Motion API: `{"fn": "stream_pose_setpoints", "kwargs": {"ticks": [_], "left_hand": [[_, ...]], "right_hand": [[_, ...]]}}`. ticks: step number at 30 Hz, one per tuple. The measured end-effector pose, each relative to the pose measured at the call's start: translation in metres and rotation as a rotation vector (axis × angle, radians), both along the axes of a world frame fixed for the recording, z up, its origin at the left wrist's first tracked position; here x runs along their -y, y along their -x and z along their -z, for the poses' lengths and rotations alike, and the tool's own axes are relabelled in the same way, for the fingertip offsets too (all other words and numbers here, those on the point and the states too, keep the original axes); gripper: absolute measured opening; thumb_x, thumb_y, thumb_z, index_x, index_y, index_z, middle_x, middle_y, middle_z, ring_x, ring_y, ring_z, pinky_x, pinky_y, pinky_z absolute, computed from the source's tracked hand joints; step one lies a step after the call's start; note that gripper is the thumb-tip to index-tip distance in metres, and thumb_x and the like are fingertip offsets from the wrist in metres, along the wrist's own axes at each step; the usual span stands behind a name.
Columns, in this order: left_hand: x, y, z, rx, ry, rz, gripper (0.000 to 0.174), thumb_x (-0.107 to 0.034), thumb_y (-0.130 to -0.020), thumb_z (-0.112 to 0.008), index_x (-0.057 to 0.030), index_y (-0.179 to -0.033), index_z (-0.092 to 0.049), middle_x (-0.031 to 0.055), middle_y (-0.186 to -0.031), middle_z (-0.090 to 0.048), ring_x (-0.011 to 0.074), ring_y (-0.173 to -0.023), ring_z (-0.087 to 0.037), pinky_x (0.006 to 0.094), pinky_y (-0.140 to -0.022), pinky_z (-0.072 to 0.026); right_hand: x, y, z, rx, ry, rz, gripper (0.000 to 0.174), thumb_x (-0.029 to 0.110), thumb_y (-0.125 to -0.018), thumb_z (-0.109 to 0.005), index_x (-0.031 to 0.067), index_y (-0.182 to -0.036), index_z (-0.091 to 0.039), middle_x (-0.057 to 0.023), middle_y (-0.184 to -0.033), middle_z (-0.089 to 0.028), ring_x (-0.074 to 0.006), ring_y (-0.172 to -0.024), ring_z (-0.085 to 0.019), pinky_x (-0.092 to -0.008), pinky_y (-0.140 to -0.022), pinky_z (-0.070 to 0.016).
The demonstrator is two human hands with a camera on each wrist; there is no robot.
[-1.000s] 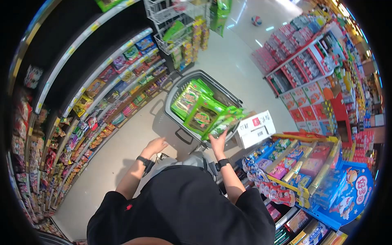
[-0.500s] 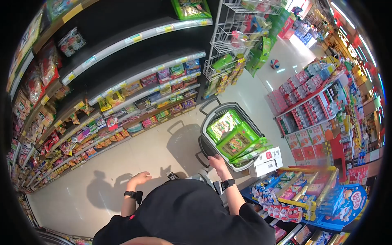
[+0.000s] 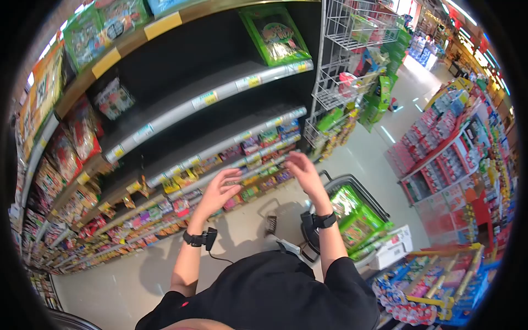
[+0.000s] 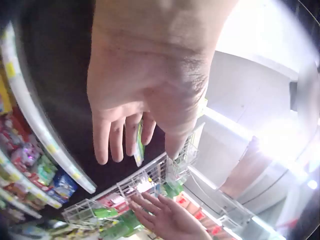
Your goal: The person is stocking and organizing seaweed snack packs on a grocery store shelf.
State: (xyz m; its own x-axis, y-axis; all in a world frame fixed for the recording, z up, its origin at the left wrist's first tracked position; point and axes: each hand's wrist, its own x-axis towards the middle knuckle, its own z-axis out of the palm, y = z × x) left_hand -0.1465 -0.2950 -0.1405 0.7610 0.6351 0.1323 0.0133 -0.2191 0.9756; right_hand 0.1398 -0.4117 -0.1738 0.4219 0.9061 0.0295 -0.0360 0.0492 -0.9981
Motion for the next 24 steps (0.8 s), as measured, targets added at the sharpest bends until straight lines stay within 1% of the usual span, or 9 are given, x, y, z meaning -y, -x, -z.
{"fn": "stream_pose_setpoints", "kwargs": {"ticks": [5,9,11,14,15,17,18,19,24], "left_hand": [[-0.083,-0.093,-0.057,0.281,0.118,0.068,0.052,-0.001,-0.093,-0.068,-0.002,-0.14,-0.047,0.0129,-0.143,-0.053,0.0223,-0.133,-0.052,0.0378,-0.11,-0.0464],[-0.159,-0.172,-0.123,0.267,-0.243,-0.09,0.041,-0.004,-0.093,-0.068,0.0008,-0.132,-0.057,0.0146,-0.135,-0.061,0.0216,-0.13,-0.055,0.0343,-0.111,-0.042],[-0.204,-0.215,-0.135,0.392,-0.22,-0.242,0.052,-0.009,-0.092,-0.072,0.0049,-0.137,-0.051,0.0199,-0.136,-0.059,0.0244,-0.131,-0.055,0.0347,-0.112,-0.0406],[-0.256,-0.272,-0.135,0.274,-0.202,-0.432,0.065,-0.015,-0.089,-0.077,0.01,-0.14,-0.045,0.0252,-0.135,-0.058,0.0288,-0.133,-0.053,0.0344,-0.113,-0.0386],[-0.283,-0.288,-0.121,0.181,-0.239,-0.447,0.078,-0.023,-0.087,-0.079,0.0131,-0.144,-0.039,0.0251,-0.129,-0.06,0.0277,-0.118,-0.061,0.0296,-0.1,-0.0472],[-0.279,-0.299,-0.145,0.025,0.039,-0.335,0.063,-0.027,-0.088,-0.078,0.0094,-0.133,-0.053,0.0143,-0.112,-0.066,0.0149,-0.089,-0.062,0.0246,-0.077,-0.0482],[-0.296,-0.306,-0.14,0.015,0.08,-0.217,0.041,-0.027,-0.09,-0.076,0.0015,-0.117,-0.064,0.0031,-0.093,-0.065,0.0058,-0.068,-0.051,0.0226,-0.063,-0.0404],[-0.299,-0.31,-0.146,0.05,0.124,-0.073,0.026,-0.026,-0.09,-0.075,-0.0046,-0.103,-0.068,-0.0021,-0.084,-0.064,0.0032,-0.065,-0.052,0.0214,-0.063,-0.0403],[-0.304,-0.334,-0.143,0.17,0.355,-0.061,0.041,-0.012,-0.086,-0.077,-0.0005,-0.121,-0.06,0.0112,-0.11,-0.069,0.0208,-0.1,-0.067,0.0333,-0.084,-0.0526]], "right_hand": [[-0.135,-0.061,-0.041,0.105,-0.303,0.265,0.046,0.015,-0.097,-0.065,0.002,-0.139,-0.05,-0.0174,-0.137,-0.058,-0.0252,-0.128,-0.056,-0.0369,-0.108,-0.0433],[-0.211,-0.096,-0.092,0.749,-0.348,0.76,0.056,0.017,-0.09,-0.07,-0.0006,-0.138,-0.048,-0.0238,-0.142,-0.052,-0.0385,-0.136,-0.045,-0.0463,-0.114,-0.0354],[-0.244,-0.107,-0.1,0.841,-0.279,0.801,0.058,0.023,-0.09,-0.068,-0.0011,-0.139,-0.047,-0.0237,-0.145,-0.049,-0.045,-0.14,-0.037,-0.0541,-0.118,-0.0255],[-0.268,-0.102,-0.103,0.936,-0.124,0.783,0.062,0.031,-0.092,-0.067,-0.0013,-0.141,-0.047,-0.0264,-0.149,-0.045,-0.0473,-0.142,-0.033,-0.0603,-0.12,-0.0189],[-0.272,-0.099,-0.104,0.984,-0.093,0.787,0.062,0.033,-0.092,-0.067,-0.0008,-0.14,-0.048,-0.0299,-0.149,-0.042,-0.0479,-0.142,-0.033,-0.0597,-0.12,-0.0201],[-0.277,-0.095,-0.1,0.998,-0.085,0.769,0.062,0.033,-0.091,-0.067,-0.0005,-0.14,-0.049,-0.0327,-0.15,-0.038,-0.0484,-0.142,-0.032,-0.0594,-0.119,-0.0209],[-0.278,-0.095,-0.098,0.994,-0.075,0.762,0.063,0.034,-0.091,-0.068,0.0,-0.14,-0.049,-0.0335,-0.151,-0.036,-0.0486,-0.142,-0.032,-0.0594,-0.119,-0.0216],[-0.277,-0.095,-0.096,0.954,-0.111,0.75,0.064,0.034,-0.09,-0.068,0.0018,-0.143,-0.047,-0.0324,-0.153,-0.034,-0.0501,-0.144,-0.029,-0.0598,-0.119,-0.0196],[-0.276,-0.096,-0.093,0.897,-0.142,0.74,0.071,0.038,-0.087,-0.07,0.0041,-0.144,-0.046,-0.032,-0.155,-0.032,-0.0511,-0.145,-0.027,-0.0597,-0.12,-0.0189]]}}
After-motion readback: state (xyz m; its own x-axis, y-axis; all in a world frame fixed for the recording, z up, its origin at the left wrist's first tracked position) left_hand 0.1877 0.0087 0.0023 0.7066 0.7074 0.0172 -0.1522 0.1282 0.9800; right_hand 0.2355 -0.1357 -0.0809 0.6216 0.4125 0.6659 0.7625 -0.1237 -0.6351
